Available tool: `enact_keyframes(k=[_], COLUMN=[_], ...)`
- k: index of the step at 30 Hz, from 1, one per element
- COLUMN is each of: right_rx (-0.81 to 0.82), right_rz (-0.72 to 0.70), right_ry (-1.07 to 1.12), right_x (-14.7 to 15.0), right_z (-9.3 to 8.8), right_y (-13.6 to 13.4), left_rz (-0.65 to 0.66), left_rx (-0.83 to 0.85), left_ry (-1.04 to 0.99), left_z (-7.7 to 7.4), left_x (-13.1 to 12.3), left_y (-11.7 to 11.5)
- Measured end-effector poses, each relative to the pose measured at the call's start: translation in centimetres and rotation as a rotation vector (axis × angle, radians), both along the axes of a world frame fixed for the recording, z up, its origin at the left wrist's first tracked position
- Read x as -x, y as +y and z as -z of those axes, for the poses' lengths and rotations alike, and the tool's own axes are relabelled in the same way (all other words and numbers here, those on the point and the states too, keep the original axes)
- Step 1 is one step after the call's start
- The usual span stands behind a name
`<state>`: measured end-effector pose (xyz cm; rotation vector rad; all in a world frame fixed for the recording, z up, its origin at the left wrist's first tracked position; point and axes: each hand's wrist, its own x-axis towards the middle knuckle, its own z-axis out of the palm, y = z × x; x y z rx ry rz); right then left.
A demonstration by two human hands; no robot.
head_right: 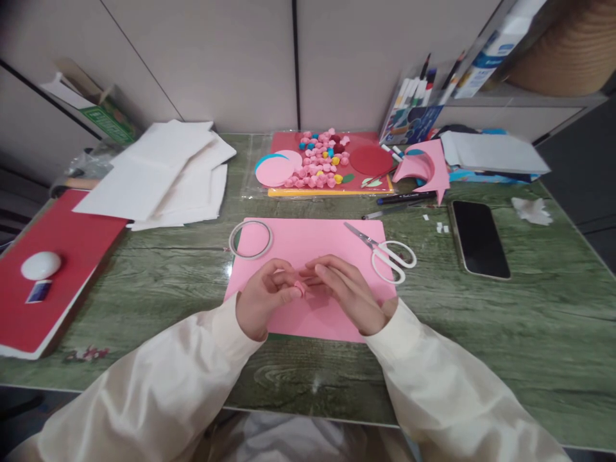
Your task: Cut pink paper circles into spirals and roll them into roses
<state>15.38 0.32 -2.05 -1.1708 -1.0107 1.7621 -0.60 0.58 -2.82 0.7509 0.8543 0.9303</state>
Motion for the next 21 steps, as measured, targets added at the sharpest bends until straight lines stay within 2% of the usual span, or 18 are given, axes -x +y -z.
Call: enact_keyframes(k=[8,15,21], right_rx=[-0.046,-0.083,-0.082], right_rz=[-0.022,0.002,-0.012], right_ry=[-0.06,-0.147,-0.11], right_x=[-0.1,-0.1,-0.2], right_z=[0.2,0.6,0.4], right_y=[-0.1,-0.1,0.0], left_rz=[0.012,0.008,0.007], left_rx=[-0.01,0.174,0.095], left_ry=[-0.029,-0.147,-0.281], left_z=[0.6,0.4,1.1], left_x=[0.1,-0.2,-0.2], left_y=[0.1,0.1,0.2])
